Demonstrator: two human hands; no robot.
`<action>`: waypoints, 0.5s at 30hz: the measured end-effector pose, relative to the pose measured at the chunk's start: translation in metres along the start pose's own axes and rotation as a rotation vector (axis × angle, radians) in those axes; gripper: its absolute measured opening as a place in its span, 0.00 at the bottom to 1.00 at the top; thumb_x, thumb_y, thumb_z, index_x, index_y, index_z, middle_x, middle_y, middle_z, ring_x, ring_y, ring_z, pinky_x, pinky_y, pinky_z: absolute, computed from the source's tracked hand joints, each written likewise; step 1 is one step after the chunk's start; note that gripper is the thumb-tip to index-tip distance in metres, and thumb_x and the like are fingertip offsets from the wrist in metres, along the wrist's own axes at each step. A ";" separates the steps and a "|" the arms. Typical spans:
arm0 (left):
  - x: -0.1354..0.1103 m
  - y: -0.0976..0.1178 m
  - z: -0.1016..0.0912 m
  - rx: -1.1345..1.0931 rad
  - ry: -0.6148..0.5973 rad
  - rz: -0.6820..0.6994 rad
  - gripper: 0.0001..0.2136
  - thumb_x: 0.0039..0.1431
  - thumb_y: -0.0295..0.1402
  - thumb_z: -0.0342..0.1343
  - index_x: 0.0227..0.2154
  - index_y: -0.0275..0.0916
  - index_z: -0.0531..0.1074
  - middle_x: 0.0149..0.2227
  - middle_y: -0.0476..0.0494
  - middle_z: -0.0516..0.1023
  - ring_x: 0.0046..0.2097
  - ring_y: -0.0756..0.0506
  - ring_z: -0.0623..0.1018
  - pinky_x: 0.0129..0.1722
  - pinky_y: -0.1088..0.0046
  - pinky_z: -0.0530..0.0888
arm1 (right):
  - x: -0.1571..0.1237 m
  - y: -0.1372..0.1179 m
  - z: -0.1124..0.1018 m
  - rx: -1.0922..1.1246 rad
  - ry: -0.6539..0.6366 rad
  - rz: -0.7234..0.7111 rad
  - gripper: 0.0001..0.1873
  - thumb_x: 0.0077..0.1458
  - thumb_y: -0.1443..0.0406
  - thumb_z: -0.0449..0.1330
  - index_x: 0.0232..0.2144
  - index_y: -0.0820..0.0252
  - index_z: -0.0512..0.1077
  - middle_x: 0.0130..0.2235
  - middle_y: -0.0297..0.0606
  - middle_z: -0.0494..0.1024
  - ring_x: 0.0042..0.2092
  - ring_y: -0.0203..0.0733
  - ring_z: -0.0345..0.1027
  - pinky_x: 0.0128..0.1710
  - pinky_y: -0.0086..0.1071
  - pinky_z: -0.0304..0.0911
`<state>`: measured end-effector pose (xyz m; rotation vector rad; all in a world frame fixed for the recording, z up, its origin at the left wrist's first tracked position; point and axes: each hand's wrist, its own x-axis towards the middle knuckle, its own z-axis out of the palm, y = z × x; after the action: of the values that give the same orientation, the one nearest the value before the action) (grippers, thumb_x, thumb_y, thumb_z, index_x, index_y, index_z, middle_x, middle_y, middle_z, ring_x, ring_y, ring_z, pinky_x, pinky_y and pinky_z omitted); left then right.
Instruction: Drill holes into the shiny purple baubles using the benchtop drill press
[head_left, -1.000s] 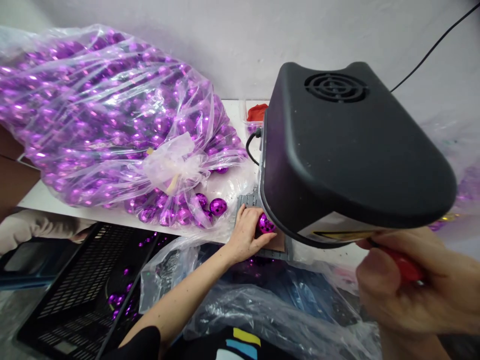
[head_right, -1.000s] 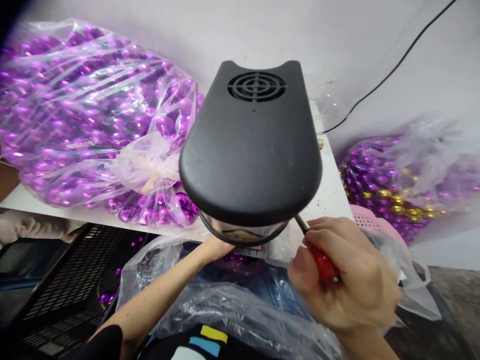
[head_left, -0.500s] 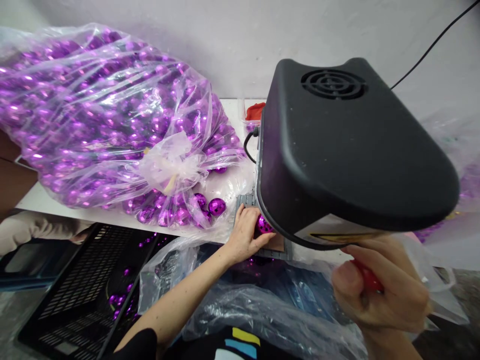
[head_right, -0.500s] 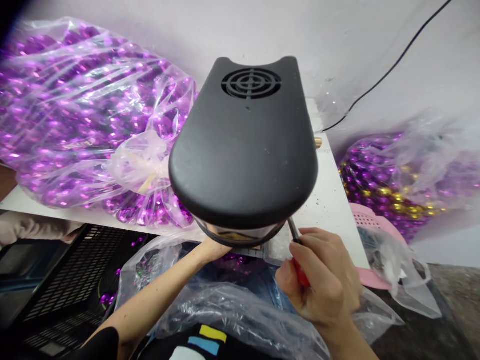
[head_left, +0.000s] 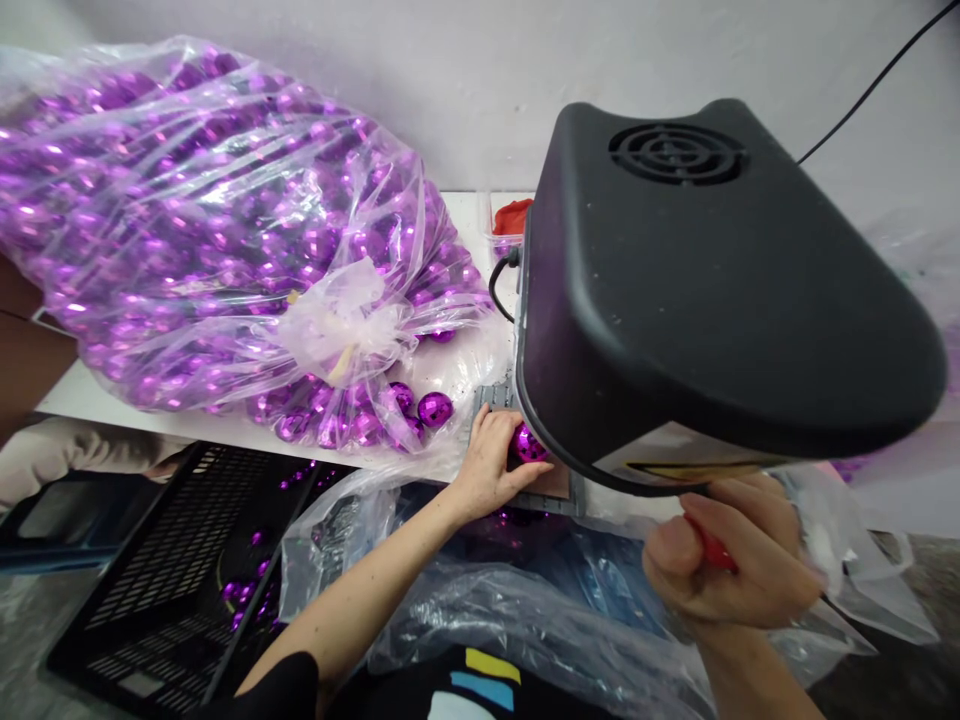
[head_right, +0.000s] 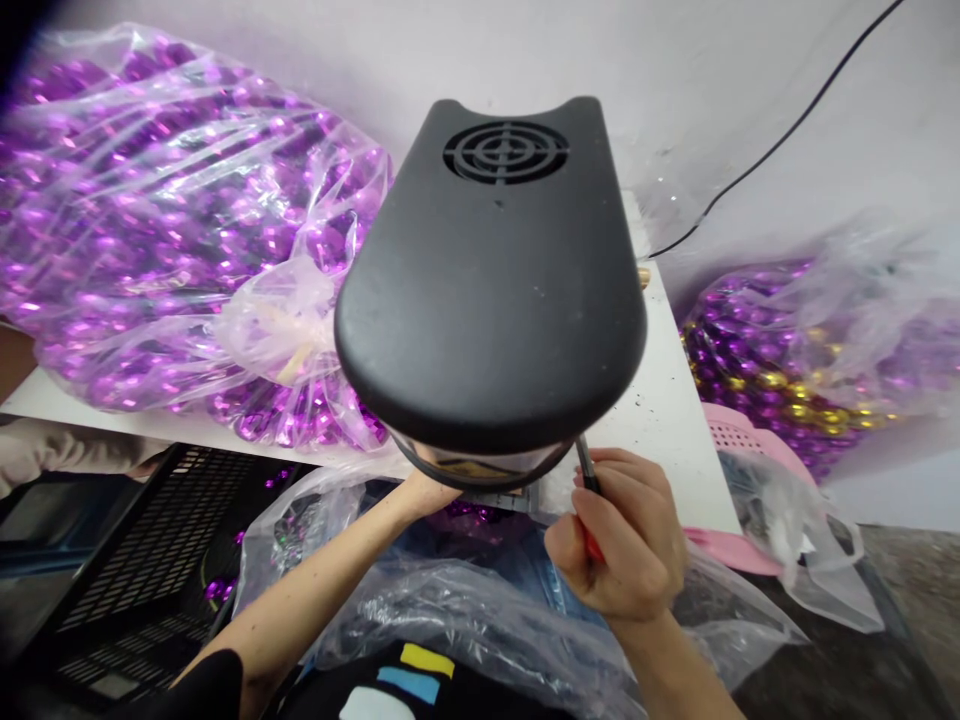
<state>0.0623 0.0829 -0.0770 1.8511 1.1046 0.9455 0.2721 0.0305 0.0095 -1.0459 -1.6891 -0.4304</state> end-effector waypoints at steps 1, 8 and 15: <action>0.000 0.000 0.000 -0.005 -0.003 -0.002 0.25 0.59 0.52 0.61 0.53 0.42 0.71 0.50 0.36 0.79 0.57 0.33 0.75 0.63 0.41 0.67 | 0.000 0.000 0.001 0.001 0.015 -0.003 0.04 0.55 0.66 0.58 0.34 0.60 0.72 0.36 0.40 0.74 0.39 0.41 0.71 0.39 0.43 0.71; 0.001 -0.003 0.001 -0.028 -0.015 -0.031 0.28 0.57 0.50 0.64 0.56 0.44 0.69 0.52 0.38 0.78 0.56 0.34 0.75 0.61 0.45 0.70 | -0.009 0.005 0.019 0.049 0.004 -0.007 0.04 0.50 0.71 0.58 0.31 0.59 0.69 0.35 0.39 0.73 0.40 0.40 0.70 0.37 0.37 0.69; 0.000 -0.005 0.003 -0.012 -0.012 -0.017 0.27 0.58 0.51 0.63 0.56 0.43 0.68 0.53 0.37 0.76 0.58 0.36 0.74 0.63 0.48 0.68 | -0.004 0.005 0.004 0.093 -0.108 0.093 0.03 0.49 0.70 0.59 0.28 0.60 0.69 0.32 0.33 0.72 0.37 0.35 0.69 0.33 0.30 0.64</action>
<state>0.0626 0.0838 -0.0829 1.8332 1.1036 0.9285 0.2742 0.0347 0.0036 -1.0908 -1.7306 -0.2365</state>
